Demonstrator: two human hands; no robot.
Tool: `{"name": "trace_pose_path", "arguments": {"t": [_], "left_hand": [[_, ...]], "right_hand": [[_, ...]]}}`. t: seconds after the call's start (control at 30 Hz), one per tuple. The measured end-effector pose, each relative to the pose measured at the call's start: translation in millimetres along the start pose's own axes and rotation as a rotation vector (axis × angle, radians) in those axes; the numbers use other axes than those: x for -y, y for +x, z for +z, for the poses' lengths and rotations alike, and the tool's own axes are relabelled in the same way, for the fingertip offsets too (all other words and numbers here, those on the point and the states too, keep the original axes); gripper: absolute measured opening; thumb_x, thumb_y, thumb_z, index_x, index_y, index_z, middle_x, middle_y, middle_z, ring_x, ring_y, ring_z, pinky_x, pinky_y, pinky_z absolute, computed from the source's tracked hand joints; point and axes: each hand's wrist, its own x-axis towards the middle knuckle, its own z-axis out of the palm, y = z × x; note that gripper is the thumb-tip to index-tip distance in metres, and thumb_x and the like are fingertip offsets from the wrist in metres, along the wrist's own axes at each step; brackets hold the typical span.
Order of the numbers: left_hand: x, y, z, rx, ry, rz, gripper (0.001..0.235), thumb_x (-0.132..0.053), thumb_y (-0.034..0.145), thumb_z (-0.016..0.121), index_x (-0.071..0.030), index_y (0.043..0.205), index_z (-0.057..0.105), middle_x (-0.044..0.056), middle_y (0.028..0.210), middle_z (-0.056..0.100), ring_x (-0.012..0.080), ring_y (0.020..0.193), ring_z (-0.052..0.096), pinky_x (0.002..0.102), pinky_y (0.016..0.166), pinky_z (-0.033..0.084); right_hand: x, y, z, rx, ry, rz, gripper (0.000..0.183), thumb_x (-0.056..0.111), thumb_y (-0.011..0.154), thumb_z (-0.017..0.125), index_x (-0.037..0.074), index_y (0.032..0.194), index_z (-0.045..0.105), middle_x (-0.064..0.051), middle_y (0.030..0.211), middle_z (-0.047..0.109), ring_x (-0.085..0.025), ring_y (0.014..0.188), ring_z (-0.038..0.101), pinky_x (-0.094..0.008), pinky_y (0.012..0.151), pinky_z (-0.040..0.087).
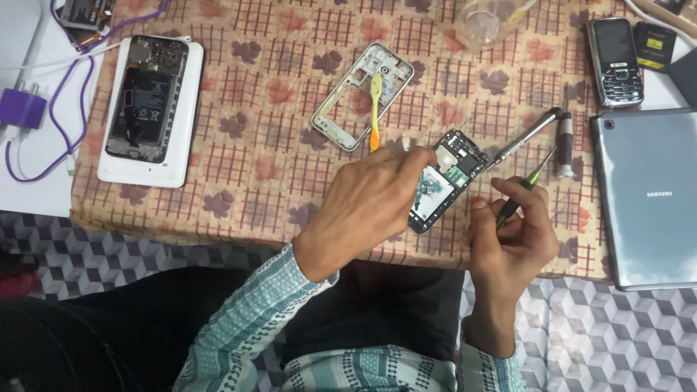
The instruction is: The person uses a screwdriver to remove screws from a small circuit board, then uses a toothbrush to clean the board's surface. The person handles the board and tools throughout the clip.
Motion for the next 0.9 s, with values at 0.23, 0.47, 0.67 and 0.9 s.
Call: {"name": "trace_pose_path", "arguments": {"t": [0.23,0.47,0.67,0.9], "left_hand": [[13.8,-8.4,-4.7,-0.105,-0.343,-0.064,0.041,-0.011,0.089,0.079,-0.006,0.125,0.059,0.002,0.102,0.074,0.0098,0.075,0.070,0.028,0.062,0.058],[11.6,-0.6,-13.0,-0.089,-0.360,-0.256,0.028,-0.020,0.092,0.078,-0.008,0.112,0.062,0.002,0.091,0.073,0.0099,0.061,0.062,0.029,0.052,0.049],[16.1,-18.7,-32.5,-0.103,-0.196,-0.453,0.043,-0.019,0.086,0.076,0.003,0.111,0.049,0.010,0.078,0.064,0.0159,0.062,0.065,0.032,0.053,0.051],[44.4,-50.7,-59.1,-0.300,-0.107,-0.620,0.048,0.003,0.089,0.055,0.004,0.136,0.045,0.023,0.121,0.059,0.0340,0.111,0.060,0.050,0.098,0.049]], "right_hand": [[-1.7,0.6,-0.5,-0.007,0.025,-0.003,0.017,-0.011,0.098,0.069,-0.009,0.113,0.062,-0.012,0.123,0.060,-0.008,0.068,0.062,-0.020,0.056,0.049],[-1.6,-0.9,-0.8,0.000,0.054,-0.021,0.017,-0.012,0.099,0.068,-0.009,0.115,0.062,-0.011,0.117,0.060,-0.008,0.065,0.060,-0.020,0.056,0.048],[-7.7,-5.0,-3.2,-0.030,0.079,-0.007,0.020,-0.013,0.100,0.067,-0.008,0.118,0.060,-0.011,0.115,0.061,-0.008,0.066,0.060,-0.018,0.055,0.048],[-13.9,-8.2,-6.0,-0.027,0.111,0.018,0.017,-0.013,0.103,0.065,-0.008,0.118,0.058,-0.012,0.109,0.062,-0.010,0.068,0.062,-0.021,0.060,0.050]]}}
